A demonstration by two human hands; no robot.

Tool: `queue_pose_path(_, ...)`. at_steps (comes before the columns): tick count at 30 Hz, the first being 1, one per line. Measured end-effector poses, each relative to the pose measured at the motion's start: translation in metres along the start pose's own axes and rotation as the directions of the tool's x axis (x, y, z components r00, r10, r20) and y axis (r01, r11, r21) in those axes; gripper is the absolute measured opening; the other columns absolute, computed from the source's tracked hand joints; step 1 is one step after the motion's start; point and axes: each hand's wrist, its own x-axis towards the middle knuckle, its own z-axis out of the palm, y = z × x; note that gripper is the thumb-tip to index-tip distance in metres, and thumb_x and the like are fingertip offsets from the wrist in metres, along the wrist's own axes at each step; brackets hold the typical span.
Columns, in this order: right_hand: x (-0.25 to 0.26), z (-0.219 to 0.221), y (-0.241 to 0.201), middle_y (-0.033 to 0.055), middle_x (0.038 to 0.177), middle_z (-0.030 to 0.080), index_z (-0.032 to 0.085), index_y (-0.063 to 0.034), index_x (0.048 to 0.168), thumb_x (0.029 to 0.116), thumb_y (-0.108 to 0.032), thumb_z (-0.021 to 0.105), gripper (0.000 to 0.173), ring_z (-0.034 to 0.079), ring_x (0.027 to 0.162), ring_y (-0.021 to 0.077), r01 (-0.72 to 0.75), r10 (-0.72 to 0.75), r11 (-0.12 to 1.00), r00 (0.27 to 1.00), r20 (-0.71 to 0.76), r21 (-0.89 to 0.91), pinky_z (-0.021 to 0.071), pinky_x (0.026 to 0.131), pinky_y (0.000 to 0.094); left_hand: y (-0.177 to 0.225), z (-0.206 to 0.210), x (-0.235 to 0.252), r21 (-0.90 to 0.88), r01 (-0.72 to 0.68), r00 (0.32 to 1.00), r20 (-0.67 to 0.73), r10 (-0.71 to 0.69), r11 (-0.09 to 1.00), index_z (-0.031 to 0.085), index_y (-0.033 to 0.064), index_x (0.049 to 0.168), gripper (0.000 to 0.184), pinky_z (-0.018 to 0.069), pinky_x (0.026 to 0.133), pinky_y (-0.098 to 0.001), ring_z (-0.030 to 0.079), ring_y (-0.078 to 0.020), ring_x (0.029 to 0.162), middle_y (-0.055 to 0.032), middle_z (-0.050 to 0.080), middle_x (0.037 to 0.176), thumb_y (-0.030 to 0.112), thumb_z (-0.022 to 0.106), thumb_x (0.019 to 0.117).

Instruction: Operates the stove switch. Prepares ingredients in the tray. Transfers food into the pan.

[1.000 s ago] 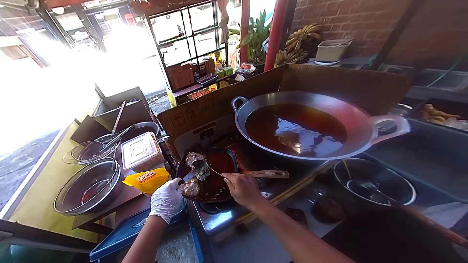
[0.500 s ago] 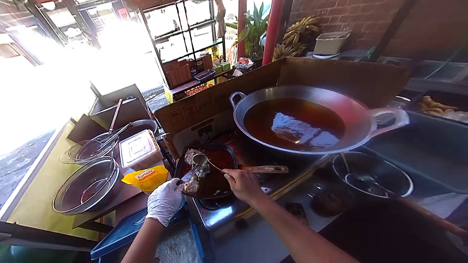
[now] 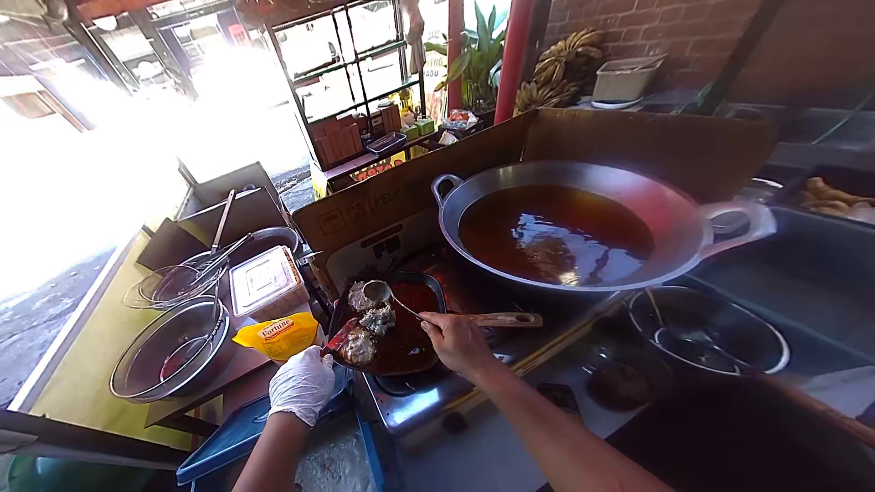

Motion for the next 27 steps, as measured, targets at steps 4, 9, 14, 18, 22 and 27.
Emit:
queue_pose_path(4,0.003,0.001,-0.004,0.0015,0.109,0.077,0.072,-0.0255,0.13,0.1086,-0.033,0.048,0.033,0.073,0.102,0.0202,-0.003,0.003,1.0,1.0,0.021,0.001,0.0571,0.09,0.0505,0.018,0.004,-0.004,0.026,0.028,0.997,0.066,-0.03,0.999,0.069,0.0147,0.119,0.036,0.0544,0.091,-0.0556,0.069,-0.029,0.112,-0.0103,0.072,0.117,0.039,0.047,0.1048)
queue_pose_path(9,0.008,-0.001,-0.008,0.0004,0.108,0.077,0.072,-0.0275,0.13,0.1086,-0.035,0.048,0.033,0.072,0.101,0.0198,-0.003,0.004,1.0,0.997,0.073,-0.012,0.0568,0.09,0.0508,0.042,0.006,-0.005,0.1,0.036,0.997,0.062,-0.042,0.994,0.07,0.0131,0.114,0.034,0.0551,0.09,-0.0546,0.069,-0.0286,0.112,-0.0102,0.072,0.117,0.038,0.048,0.1036)
queue_pose_path(14,0.014,-0.009,-0.014,0.0016,0.112,0.076,0.072,-0.0266,0.13,0.1087,-0.033,0.047,0.033,0.072,0.105,0.0208,-0.01,0.015,1.0,0.985,0.172,-0.027,0.0565,0.092,0.0503,0.054,0.002,-0.005,0.151,0.017,0.998,0.061,-0.026,0.988,0.07,0.0142,0.114,0.033,0.0553,0.09,-0.0541,0.069,-0.0288,0.112,-0.0097,0.073,0.116,0.037,0.05,0.102)
queue_pose_path(18,0.016,-0.013,-0.012,0.0021,0.109,0.077,0.072,-0.0266,0.131,0.1089,-0.032,0.047,0.033,0.072,0.102,0.0212,0.023,-0.023,1.0,0.989,0.146,0.006,0.0571,0.09,0.0508,0.043,-0.004,-0.002,0.162,-0.028,0.996,0.082,0.015,0.986,0.07,0.0161,0.119,0.036,0.0541,0.092,-0.0557,0.069,-0.0292,0.114,-0.0098,0.072,0.119,0.04,0.049,0.1028)
queue_pose_path(22,0.016,-0.014,-0.005,0.0012,0.112,0.076,0.073,-0.0261,0.129,0.1086,-0.031,0.049,0.032,0.072,0.105,0.0202,0.017,-0.019,1.0,0.987,0.157,0.016,0.0569,0.092,0.0495,0.034,-0.007,0.0,0.194,-0.077,0.993,0.108,0.057,0.978,0.07,0.0173,0.119,0.036,0.0543,0.091,-0.0568,0.069,-0.0293,0.113,-0.009,0.072,0.118,0.041,0.049,0.102)
queue_pose_path(27,0.017,-0.017,0.001,0.0,0.111,0.076,0.073,-0.027,0.129,0.1081,-0.033,0.049,0.032,0.072,0.104,0.0185,-0.008,-0.002,0.999,0.986,0.168,0.054,0.0565,0.093,0.049,0.02,-0.017,0.004,0.172,-0.122,0.986,0.134,0.099,0.978,0.071,0.0196,0.117,0.034,0.0541,0.09,-0.0582,0.069,-0.0283,0.109,-0.0078,0.073,0.114,0.041,0.05,0.1013)
